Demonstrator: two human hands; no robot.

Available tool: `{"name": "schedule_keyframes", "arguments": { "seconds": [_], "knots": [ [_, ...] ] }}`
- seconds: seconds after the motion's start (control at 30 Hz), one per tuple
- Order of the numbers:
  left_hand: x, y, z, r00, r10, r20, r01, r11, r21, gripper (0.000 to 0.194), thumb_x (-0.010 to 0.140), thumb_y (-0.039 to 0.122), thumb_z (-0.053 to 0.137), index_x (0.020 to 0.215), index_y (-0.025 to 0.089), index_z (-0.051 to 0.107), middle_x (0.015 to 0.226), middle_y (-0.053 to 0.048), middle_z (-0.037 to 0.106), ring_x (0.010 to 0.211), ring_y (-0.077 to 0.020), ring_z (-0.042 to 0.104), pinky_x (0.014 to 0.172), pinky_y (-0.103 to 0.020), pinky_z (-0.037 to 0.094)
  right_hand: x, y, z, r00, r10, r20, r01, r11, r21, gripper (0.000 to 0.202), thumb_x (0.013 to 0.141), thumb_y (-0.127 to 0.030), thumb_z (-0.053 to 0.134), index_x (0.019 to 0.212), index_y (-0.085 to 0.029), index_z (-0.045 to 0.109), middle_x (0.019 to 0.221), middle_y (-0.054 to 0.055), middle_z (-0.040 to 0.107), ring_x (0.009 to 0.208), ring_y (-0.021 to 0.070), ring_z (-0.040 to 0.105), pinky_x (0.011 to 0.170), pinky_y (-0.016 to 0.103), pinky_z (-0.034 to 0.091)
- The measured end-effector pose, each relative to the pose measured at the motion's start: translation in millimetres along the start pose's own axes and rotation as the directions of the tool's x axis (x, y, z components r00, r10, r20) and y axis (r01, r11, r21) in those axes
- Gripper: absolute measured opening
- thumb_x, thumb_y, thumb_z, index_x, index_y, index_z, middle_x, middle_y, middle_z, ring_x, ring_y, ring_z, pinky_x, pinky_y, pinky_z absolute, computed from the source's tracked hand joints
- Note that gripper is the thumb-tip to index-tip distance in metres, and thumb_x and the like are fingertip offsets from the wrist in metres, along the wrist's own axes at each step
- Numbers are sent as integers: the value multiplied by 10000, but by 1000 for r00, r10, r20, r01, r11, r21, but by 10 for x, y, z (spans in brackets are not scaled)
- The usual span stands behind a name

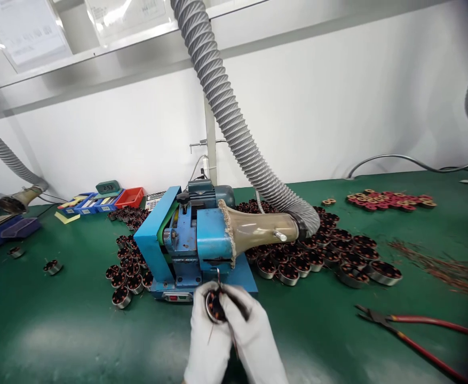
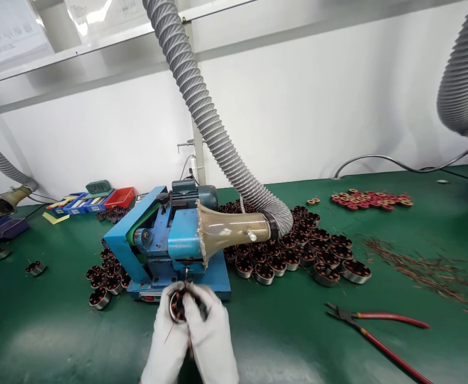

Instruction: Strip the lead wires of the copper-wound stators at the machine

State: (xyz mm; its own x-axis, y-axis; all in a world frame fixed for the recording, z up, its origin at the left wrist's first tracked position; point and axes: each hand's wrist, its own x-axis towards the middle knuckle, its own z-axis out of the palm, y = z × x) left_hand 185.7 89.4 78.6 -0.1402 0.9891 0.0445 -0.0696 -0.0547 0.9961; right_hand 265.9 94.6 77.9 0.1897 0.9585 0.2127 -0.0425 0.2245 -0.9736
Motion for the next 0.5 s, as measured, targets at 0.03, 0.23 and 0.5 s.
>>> {"name": "schedule_keyframes", "arguments": {
  "seconds": [0.03, 0.23, 0.5],
  "knots": [
    [-75, -20, -72, 999, 30, 34, -30, 999, 18, 457, 601, 220, 626, 1041, 218, 503, 1041, -78, 605, 958, -224, 582, 854, -322, 474, -102, 15, -17, 999, -51, 10, 51, 999, -14, 218, 789, -315, 554, 928, -201, 677, 954, 88, 680, 854, 221, 643, 749, 300, 530],
    [-308, 33, -484, 956, 210, 203, -252, 945, 210, 488, 693, 321, 591, 1152, 228, 455, 1191, -112, 504, 1099, -260, 514, 923, -356, 440, -385, 116, -3, 975, -196, 109, 209, 970, -127, 304, 822, -326, 524, 1105, -259, 610, 1140, 64, 625, 1049, 222, 578, 892, 329, 484],
    [-413, -284, -1545, 979, 183, -90, -15, 503, 864, 467, 547, 344, 710, 980, 215, 594, 966, -94, 587, 900, -279, 582, 803, -401, 476, -449, 621, -141, 914, -2, 405, 234, 818, -526, 263, 806, -359, 506, 953, -235, 684, 983, 80, 693, 912, 261, 647, 789, 368, 542]
  ]
}}
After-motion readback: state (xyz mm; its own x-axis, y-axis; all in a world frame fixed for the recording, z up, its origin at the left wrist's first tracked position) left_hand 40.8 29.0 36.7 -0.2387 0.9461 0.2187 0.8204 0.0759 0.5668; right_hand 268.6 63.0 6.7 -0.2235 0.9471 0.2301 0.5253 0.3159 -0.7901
